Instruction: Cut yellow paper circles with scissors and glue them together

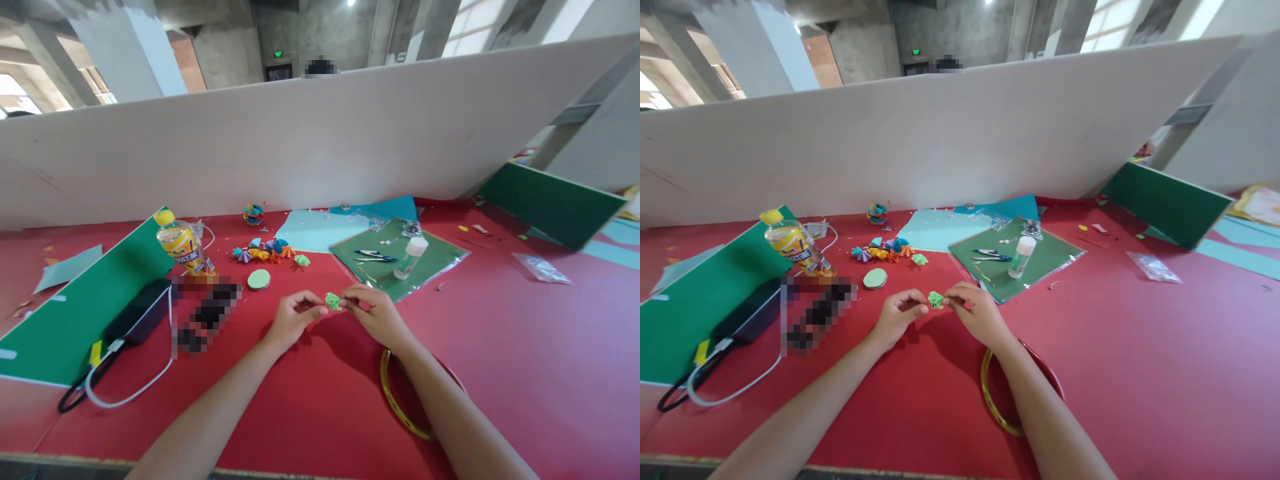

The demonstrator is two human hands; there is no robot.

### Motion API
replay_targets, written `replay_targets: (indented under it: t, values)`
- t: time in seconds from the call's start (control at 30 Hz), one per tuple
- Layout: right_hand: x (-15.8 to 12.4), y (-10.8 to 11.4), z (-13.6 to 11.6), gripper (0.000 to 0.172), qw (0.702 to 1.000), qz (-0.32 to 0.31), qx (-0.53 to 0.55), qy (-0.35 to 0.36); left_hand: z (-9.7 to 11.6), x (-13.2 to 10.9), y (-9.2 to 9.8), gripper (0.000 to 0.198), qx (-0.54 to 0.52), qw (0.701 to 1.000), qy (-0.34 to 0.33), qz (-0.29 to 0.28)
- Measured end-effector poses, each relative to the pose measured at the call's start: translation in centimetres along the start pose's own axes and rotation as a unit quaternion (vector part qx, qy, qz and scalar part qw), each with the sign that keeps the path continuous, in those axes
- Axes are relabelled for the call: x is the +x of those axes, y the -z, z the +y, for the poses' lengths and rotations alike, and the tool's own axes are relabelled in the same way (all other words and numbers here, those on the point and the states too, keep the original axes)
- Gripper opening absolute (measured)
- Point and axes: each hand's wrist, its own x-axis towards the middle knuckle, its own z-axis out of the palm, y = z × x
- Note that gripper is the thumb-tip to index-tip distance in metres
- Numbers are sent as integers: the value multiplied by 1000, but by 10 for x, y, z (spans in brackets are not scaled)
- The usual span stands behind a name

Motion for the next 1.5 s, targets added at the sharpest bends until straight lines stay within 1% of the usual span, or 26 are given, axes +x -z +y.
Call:
replay_targets:
  t: [0.07, 0.2, 0.3, 0.4, 0.5, 0.6, 0.73, 0.9, 1.0, 1.13, 1.37, 1.5]
  values:
    - [0, -1, 1, 13, 1000, -6, 5, 3, 3, -3, -2, 24, 39, 998, -41, 15]
    - [-2, -6, 1, 15, 999, -30, 22, 1, 2, -5, -2, 25, 48, 998, -41, 14]
    - [-2, -7, 0, 15, 998, -49, 38, -10, 0, -3, 1, 23, 15, 999, -35, -20]
    - [-3, -6, -1, 16, 995, -73, 58, -25, -1, -1, 5, 22, -20, 998, 0, -59]
    - [-3, -5, -1, 15, 993, -81, 72, -36, -1, -1, 9, 20, -19, 996, 21, -80]
    - [-3, -4, -1, 13, 993, -77, 79, -37, 2, -2, 10, 17, 9, 996, 10, -90]
    - [-2, -4, 0, 12, 994, -67, 76, -35, 6, -3, 8, 16, 33, 996, -19, -84]
    - [-2, -3, 1, 15, 995, -49, 83, -23, 5, -3, 4, 17, -11, 998, -38, -51]
    - [-2, -3, 0, 18, 995, -44, 88, -9, 4, -3, 3, 19, -27, 999, -24, -29]
    - [-2, -4, 0, 19, 997, -41, 69, 2, 4, -3, 2, 21, -43, 999, -4, 0]
    - [-3, -5, -1, 19, 998, -31, 36, 40, 2, -3, 2, 29, -27, 999, 23, -12]
    - [-3, -5, -1, 22, 998, -25, 18, 61, 0, -2, 3, 30, -2, 999, 35, -32]
